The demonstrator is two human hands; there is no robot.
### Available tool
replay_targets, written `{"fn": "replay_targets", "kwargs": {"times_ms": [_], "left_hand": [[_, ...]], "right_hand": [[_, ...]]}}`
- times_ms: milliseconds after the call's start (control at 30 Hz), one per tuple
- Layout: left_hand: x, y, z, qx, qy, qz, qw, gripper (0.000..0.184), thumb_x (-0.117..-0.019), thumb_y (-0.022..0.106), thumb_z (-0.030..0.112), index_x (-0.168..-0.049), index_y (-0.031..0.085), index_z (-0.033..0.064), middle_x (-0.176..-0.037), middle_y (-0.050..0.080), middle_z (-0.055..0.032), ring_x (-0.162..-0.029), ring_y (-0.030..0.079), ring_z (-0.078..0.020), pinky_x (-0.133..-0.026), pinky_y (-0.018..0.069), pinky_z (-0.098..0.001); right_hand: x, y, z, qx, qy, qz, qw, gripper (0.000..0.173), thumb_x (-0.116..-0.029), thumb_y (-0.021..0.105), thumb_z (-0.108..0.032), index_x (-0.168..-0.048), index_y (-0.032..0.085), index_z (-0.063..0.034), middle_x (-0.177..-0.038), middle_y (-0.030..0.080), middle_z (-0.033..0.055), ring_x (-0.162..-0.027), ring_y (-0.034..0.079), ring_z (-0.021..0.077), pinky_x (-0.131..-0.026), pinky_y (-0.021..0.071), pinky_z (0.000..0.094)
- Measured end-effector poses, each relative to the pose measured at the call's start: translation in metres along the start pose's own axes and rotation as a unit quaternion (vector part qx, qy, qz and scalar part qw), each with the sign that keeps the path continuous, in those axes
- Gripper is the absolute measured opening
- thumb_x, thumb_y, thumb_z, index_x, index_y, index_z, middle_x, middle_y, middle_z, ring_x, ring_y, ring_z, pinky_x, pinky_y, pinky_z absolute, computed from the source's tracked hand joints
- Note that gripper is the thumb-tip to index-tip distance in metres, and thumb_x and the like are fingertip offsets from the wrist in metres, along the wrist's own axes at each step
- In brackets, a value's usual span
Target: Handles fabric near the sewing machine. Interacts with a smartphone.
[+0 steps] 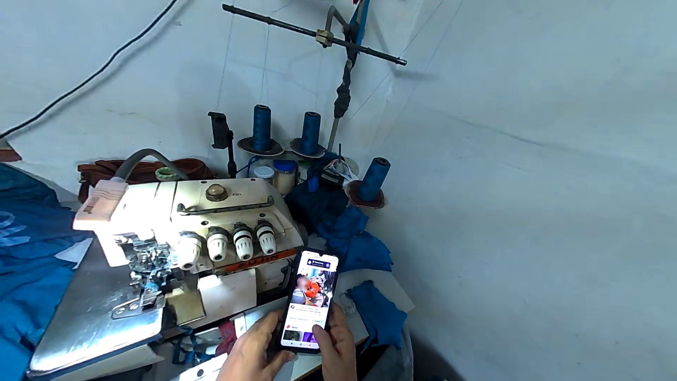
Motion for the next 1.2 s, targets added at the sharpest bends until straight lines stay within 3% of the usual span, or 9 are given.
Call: {"fn": "replay_targets", "kwargs": {"times_ms": [867,1200], "left_hand": [[0.0003,-0.0008,0.0008,-0.005,0.005,0.003,1.000,0.056,-0.0832,0.079,0.029,-0.130,0.062,0.0038,-0.111,0.072,-0.0082,-0.101,0.070,-0.0208,-0.093,0.0573,-0.0436],[0.0001,-0.0013,0.0024,-0.008,-0.001,0.003,1.000,0.057,-0.0828,0.079,0.030,-0.130,0.062,0.0036,-0.109,0.072,-0.0090,-0.100,0.070,-0.0219,-0.092,0.0572,-0.0438]], "right_hand": [[0.0006,0.0001,-0.0011,0.010,-0.011,-0.001,1.000,0.049,-0.0928,0.046,0.009,-0.140,0.039,0.0188,-0.126,0.065,0.0194,-0.112,0.067,0.0113,-0.097,0.0560,0.0266],[0.0015,-0.0017,0.0010,0.013,-0.014,0.015,1.000,0.040,-0.1030,0.037,-0.001,-0.138,0.043,0.0172,-0.123,0.065,0.0165,-0.109,0.067,0.0074,-0.096,0.0560,0.0241]]}}
Point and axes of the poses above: each hand's wrist, its own x-axis away from the middle knuckle, its own y-axis out of the palm, z = x × y, the point moved 5 cm from there along -x, towards the middle knuckle
